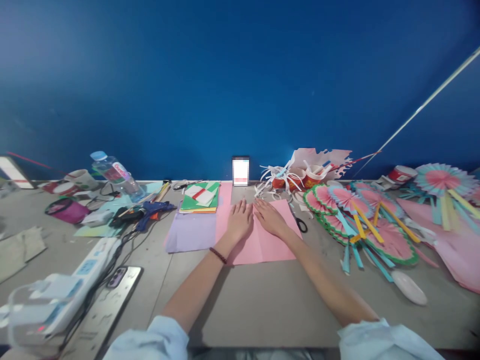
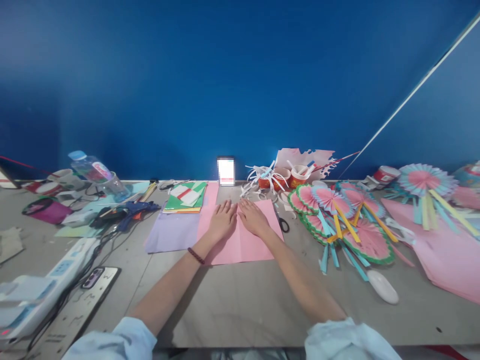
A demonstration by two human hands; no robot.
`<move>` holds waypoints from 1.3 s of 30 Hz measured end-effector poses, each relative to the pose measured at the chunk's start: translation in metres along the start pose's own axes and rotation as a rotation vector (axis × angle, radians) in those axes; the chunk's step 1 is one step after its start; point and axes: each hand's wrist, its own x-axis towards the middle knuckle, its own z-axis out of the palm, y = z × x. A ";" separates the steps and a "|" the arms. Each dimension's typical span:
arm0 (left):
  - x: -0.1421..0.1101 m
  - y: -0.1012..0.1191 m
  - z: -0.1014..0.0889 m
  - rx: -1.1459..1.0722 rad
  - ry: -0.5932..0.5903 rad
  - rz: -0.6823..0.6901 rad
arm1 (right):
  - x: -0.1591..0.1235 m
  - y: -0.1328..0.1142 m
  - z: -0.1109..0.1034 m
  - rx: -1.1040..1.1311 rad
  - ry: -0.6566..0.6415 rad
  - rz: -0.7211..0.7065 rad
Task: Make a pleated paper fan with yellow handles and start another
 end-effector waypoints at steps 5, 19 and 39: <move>-0.001 0.002 0.001 0.011 -0.007 -0.024 | -0.001 -0.006 0.004 -0.056 0.013 0.041; -0.002 0.001 0.001 -0.032 0.021 -0.028 | -0.002 -0.003 -0.002 -0.141 -0.024 -0.003; -0.003 0.005 -0.004 0.014 -0.045 -0.048 | -0.006 -0.015 0.000 -0.288 -0.080 0.111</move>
